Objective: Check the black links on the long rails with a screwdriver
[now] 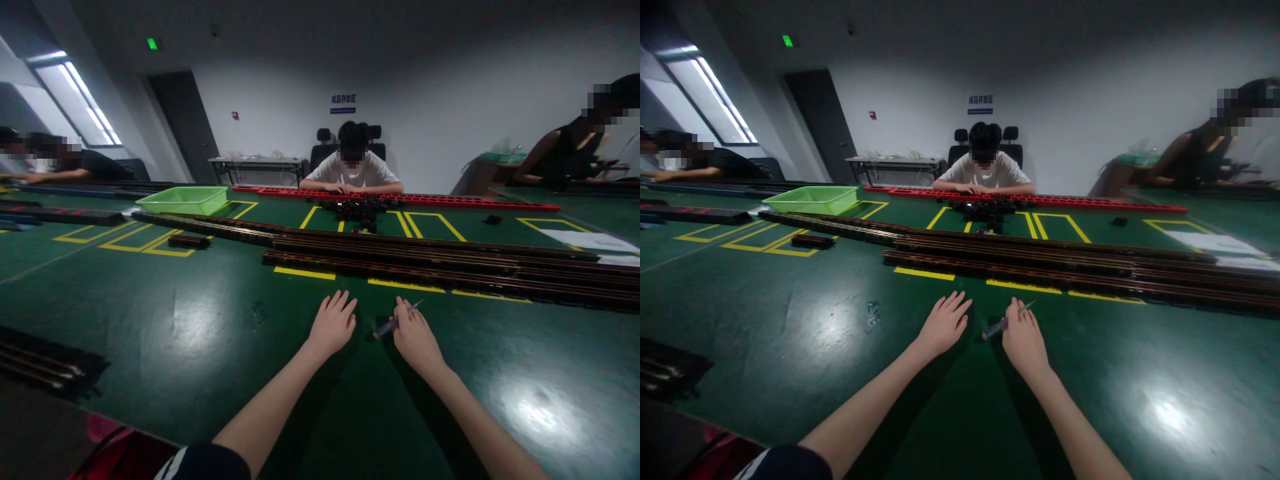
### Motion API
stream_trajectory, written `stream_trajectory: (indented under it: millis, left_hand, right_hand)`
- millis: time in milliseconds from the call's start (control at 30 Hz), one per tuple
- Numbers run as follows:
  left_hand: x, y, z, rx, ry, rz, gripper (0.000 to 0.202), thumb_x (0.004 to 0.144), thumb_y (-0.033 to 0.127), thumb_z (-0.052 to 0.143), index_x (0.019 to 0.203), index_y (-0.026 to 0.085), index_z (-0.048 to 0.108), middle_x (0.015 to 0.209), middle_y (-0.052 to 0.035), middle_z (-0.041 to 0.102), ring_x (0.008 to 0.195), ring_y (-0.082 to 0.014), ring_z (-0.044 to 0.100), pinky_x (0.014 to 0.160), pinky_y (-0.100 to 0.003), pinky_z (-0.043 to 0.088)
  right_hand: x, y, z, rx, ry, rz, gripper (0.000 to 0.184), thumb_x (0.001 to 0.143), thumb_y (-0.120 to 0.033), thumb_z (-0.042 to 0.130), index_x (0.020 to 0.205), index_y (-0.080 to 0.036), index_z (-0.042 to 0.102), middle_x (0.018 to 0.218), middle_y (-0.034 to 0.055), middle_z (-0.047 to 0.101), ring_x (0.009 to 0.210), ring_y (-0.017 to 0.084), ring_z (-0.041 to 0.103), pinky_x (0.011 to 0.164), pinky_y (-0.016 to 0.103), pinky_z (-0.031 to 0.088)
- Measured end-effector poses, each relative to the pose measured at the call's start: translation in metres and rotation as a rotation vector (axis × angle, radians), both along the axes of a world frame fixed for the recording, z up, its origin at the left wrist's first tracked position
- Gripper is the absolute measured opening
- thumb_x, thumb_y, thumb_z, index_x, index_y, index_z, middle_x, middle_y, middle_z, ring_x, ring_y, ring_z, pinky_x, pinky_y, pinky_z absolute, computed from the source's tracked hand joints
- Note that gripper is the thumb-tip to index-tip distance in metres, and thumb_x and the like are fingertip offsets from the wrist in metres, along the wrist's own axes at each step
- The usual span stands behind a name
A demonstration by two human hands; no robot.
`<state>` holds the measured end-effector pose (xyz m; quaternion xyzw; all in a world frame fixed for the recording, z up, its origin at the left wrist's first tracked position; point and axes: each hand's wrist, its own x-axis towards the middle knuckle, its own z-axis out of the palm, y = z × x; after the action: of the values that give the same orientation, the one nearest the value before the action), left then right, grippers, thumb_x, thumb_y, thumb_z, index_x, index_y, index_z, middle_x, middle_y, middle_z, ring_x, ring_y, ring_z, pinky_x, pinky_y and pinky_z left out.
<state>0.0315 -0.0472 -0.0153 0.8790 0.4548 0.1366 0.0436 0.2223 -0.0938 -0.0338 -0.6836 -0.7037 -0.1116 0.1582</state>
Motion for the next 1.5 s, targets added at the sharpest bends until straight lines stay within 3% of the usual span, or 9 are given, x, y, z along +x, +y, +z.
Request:
stream_trajectory:
  millis: [200,467,633,767,933,1067,1100,1300,1500]
  left_hand:
    - [-0.008,-0.026,0.005,-0.014,0.001,-0.022,0.044,0.094,0.033,0.027,0.133,0.019,0.043,0.144,-0.0069,0.035,0.135,-0.0206,0.028,0.110,-0.044,0.024]
    - [-0.026,-0.079,0.005,-0.020,0.061,-0.140,0.044,0.094,0.034,0.031,0.136,0.022,0.038,0.146,-0.0067,0.030,0.136,-0.0230,0.024,0.108,-0.048,0.027]
    - [-0.079,-0.077,0.010,-0.008,0.054,-0.176,0.041,0.090,0.030,0.041,0.131,0.028,0.043,0.139,-0.0019,0.044,0.130,-0.0182,0.037,0.105,-0.042,0.034]
    - [-0.171,-0.055,0.022,0.185,0.042,0.320,0.032,0.086,0.029,0.042,0.112,0.020,0.059,0.114,-0.0084,0.063,0.110,-0.0244,0.056,0.096,-0.043,0.041]
    - [-0.286,-0.066,0.029,0.450,0.096,0.910,0.035,0.084,0.033,0.037,0.103,0.014,0.059,0.121,-0.0158,0.055,0.117,-0.0355,0.046,0.093,-0.053,0.038]
    - [-0.332,-0.076,0.017,0.387,0.022,1.226,0.036,0.080,0.040,0.036,0.105,0.018,0.051,0.131,-0.0078,0.046,0.123,-0.0410,0.036,0.091,-0.064,0.034]
    - [-0.337,-0.075,0.014,0.375,0.005,1.241,0.035,0.080,0.037,0.035,0.102,0.016,0.051,0.130,-0.0084,0.046,0.123,-0.0386,0.037,0.094,-0.059,0.035]
    - [-0.323,-0.059,0.017,0.312,0.009,1.262,0.019,0.076,0.025,0.040,0.080,0.015,0.056,0.102,-0.0065,0.062,0.104,-0.0227,0.054,0.101,-0.043,0.031]
    - [-0.227,-0.073,0.019,0.320,-0.101,0.918,0.029,0.083,0.035,0.045,0.096,0.017,0.062,0.110,-0.0127,0.061,0.107,-0.0274,0.051,0.098,-0.051,0.027]
  right_hand:
    - [-0.011,-0.023,0.010,-0.031,-0.003,0.067,0.040,0.086,-0.010,0.030,0.122,0.000,0.046,0.122,0.0242,0.055,0.121,0.030,0.048,0.100,0.042,0.039]
    - [-0.031,-0.046,0.024,-0.202,0.055,0.233,0.033,0.087,-0.015,0.038,0.115,-0.007,0.054,0.136,0.0186,0.045,0.132,0.028,0.032,0.109,0.046,0.027]
    - [-0.045,-0.065,0.031,-0.270,0.173,0.455,0.033,0.089,-0.028,0.042,0.115,-0.012,0.055,0.143,0.0155,0.036,0.134,0.026,0.027,0.110,0.049,0.024]
    - [-0.051,-0.070,0.035,-0.332,0.264,0.448,0.027,0.089,-0.027,0.043,0.109,-0.015,0.058,0.144,0.0135,0.035,0.135,0.026,0.025,0.110,0.051,0.023]
    - [-0.065,-0.067,0.038,-0.367,0.292,0.562,0.025,0.088,-0.026,0.044,0.107,-0.016,0.058,0.144,0.0119,0.035,0.135,0.025,0.024,0.110,0.050,0.022]
    - [-0.088,-0.060,0.042,-0.407,0.275,0.682,0.025,0.088,-0.021,0.043,0.107,-0.014,0.058,0.143,0.0147,0.035,0.135,0.026,0.025,0.109,0.050,0.024]
    - [-0.094,-0.057,0.043,-0.406,0.274,0.706,0.025,0.088,-0.020,0.043,0.107,-0.014,0.058,0.143,0.0150,0.035,0.135,0.026,0.025,0.109,0.050,0.024]
    - [-0.122,-0.042,0.046,-0.395,0.274,0.754,0.026,0.087,-0.019,0.042,0.107,-0.013,0.057,0.142,0.0153,0.037,0.134,0.025,0.028,0.109,0.049,0.025]
    - [-0.124,-0.036,0.043,-0.407,0.397,0.686,0.028,0.088,-0.027,0.043,0.110,-0.016,0.055,0.138,0.0128,0.045,0.131,0.026,0.034,0.105,0.051,0.031]
